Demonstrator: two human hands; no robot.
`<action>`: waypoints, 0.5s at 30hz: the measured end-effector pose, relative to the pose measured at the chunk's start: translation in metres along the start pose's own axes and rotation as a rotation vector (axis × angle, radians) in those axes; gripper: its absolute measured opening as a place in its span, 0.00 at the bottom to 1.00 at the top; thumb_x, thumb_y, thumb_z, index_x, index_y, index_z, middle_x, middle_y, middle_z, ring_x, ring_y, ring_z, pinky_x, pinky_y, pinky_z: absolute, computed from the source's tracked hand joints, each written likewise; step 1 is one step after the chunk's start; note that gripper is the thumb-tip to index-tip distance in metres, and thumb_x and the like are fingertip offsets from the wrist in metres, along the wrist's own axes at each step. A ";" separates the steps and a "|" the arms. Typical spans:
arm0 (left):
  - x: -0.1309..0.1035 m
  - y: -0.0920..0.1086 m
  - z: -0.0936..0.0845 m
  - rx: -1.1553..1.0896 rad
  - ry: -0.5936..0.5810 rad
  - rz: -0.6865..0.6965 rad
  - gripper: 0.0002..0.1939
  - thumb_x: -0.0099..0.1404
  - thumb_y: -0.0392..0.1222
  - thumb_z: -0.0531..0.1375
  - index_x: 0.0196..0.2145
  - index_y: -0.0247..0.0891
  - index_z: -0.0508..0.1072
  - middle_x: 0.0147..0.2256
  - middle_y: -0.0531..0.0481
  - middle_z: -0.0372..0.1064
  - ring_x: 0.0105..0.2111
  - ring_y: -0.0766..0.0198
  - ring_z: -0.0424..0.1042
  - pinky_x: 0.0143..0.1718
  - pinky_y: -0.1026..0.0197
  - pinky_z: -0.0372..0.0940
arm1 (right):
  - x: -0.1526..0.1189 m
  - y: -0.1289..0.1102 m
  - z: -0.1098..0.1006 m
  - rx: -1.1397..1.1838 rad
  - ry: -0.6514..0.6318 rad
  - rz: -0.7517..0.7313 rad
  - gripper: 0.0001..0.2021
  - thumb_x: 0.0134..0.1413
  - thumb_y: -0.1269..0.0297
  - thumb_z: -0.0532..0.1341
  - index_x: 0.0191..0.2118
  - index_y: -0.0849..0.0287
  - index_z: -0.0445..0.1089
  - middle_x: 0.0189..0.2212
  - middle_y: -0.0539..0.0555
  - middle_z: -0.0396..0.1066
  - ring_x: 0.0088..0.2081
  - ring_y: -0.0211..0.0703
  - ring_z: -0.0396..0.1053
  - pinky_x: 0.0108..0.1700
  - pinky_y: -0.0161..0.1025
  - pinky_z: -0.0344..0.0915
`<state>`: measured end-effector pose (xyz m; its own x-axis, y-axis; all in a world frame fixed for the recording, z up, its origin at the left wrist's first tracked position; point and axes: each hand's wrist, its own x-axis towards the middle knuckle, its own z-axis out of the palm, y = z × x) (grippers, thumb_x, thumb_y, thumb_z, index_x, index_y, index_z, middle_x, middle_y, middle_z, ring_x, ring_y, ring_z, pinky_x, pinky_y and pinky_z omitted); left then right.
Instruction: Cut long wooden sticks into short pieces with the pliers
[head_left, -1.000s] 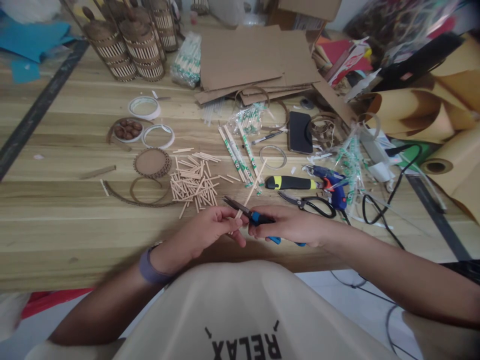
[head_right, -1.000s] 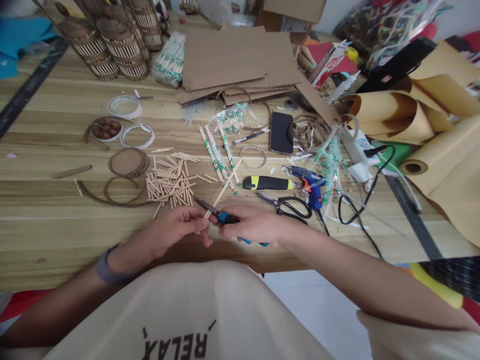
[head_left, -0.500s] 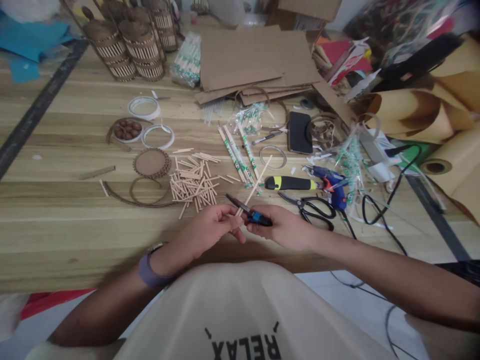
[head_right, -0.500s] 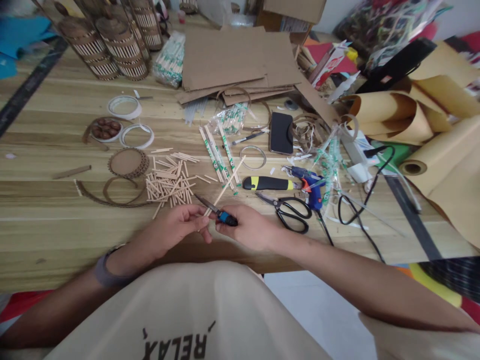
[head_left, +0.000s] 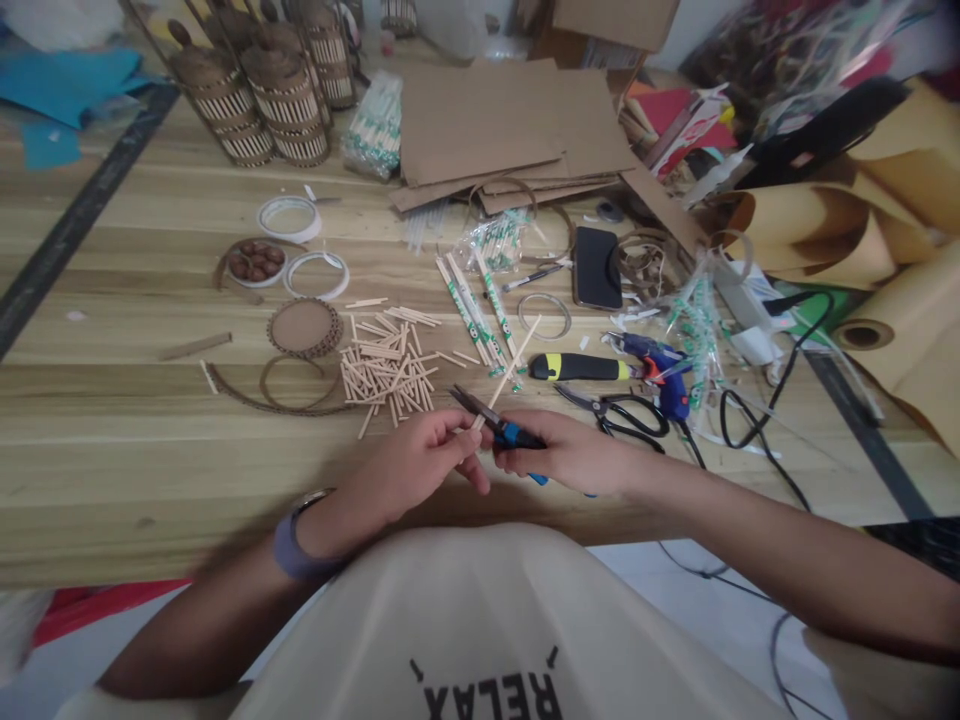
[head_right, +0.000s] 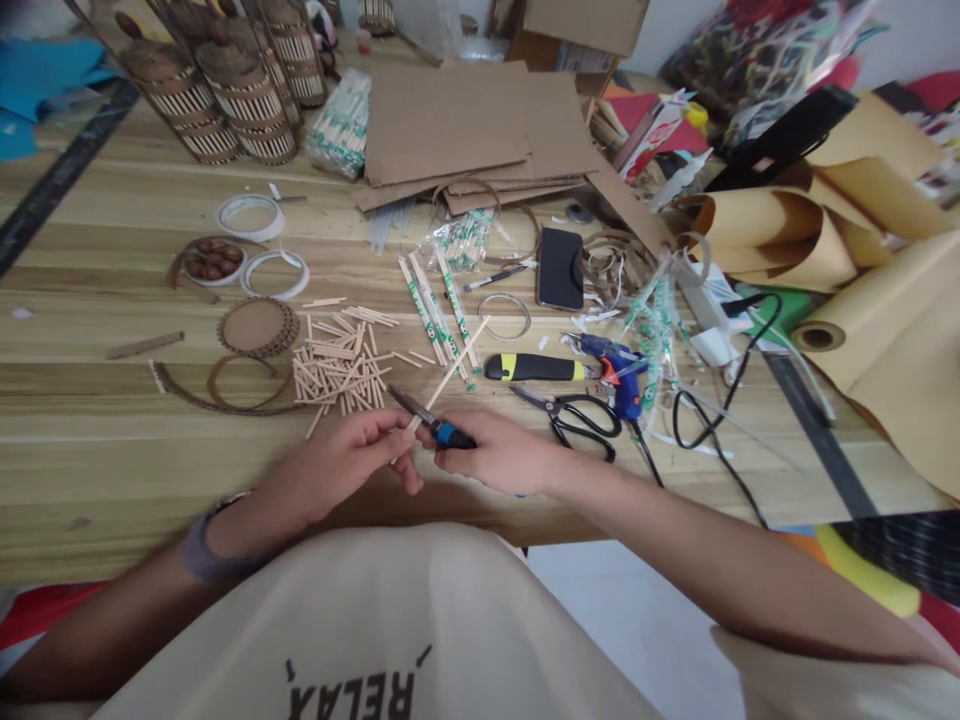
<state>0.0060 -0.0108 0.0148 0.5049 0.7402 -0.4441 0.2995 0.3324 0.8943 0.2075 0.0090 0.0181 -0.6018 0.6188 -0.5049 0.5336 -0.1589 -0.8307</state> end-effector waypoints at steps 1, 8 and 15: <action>0.000 -0.001 0.000 -0.003 -0.001 0.004 0.12 0.70 0.46 0.52 0.34 0.38 0.71 0.26 0.50 0.78 0.35 0.58 0.75 0.44 0.56 0.63 | 0.000 0.000 0.001 -0.015 0.018 -0.007 0.04 0.49 0.66 0.58 0.34 0.57 0.65 0.29 0.49 0.64 0.33 0.41 0.62 0.37 0.37 0.60; 0.001 0.001 0.001 0.009 0.014 0.018 0.13 0.70 0.46 0.52 0.32 0.39 0.70 0.26 0.51 0.77 0.33 0.59 0.75 0.43 0.57 0.63 | 0.000 -0.002 0.007 -0.111 0.104 -0.016 0.02 0.53 0.66 0.56 0.32 0.57 0.64 0.28 0.48 0.64 0.32 0.40 0.61 0.37 0.37 0.59; 0.002 -0.012 -0.008 -0.049 0.182 0.033 0.13 0.70 0.49 0.52 0.33 0.40 0.69 0.26 0.52 0.75 0.34 0.58 0.73 0.43 0.58 0.62 | -0.002 -0.002 -0.010 -0.190 0.028 -0.077 0.10 0.59 0.58 0.57 0.40 0.58 0.69 0.37 0.54 0.71 0.40 0.45 0.67 0.44 0.40 0.63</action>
<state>-0.0030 -0.0088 0.0039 0.3577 0.8432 -0.4013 0.2435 0.3307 0.9118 0.2137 0.0160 0.0234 -0.6301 0.6449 -0.4325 0.5907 0.0365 -0.8061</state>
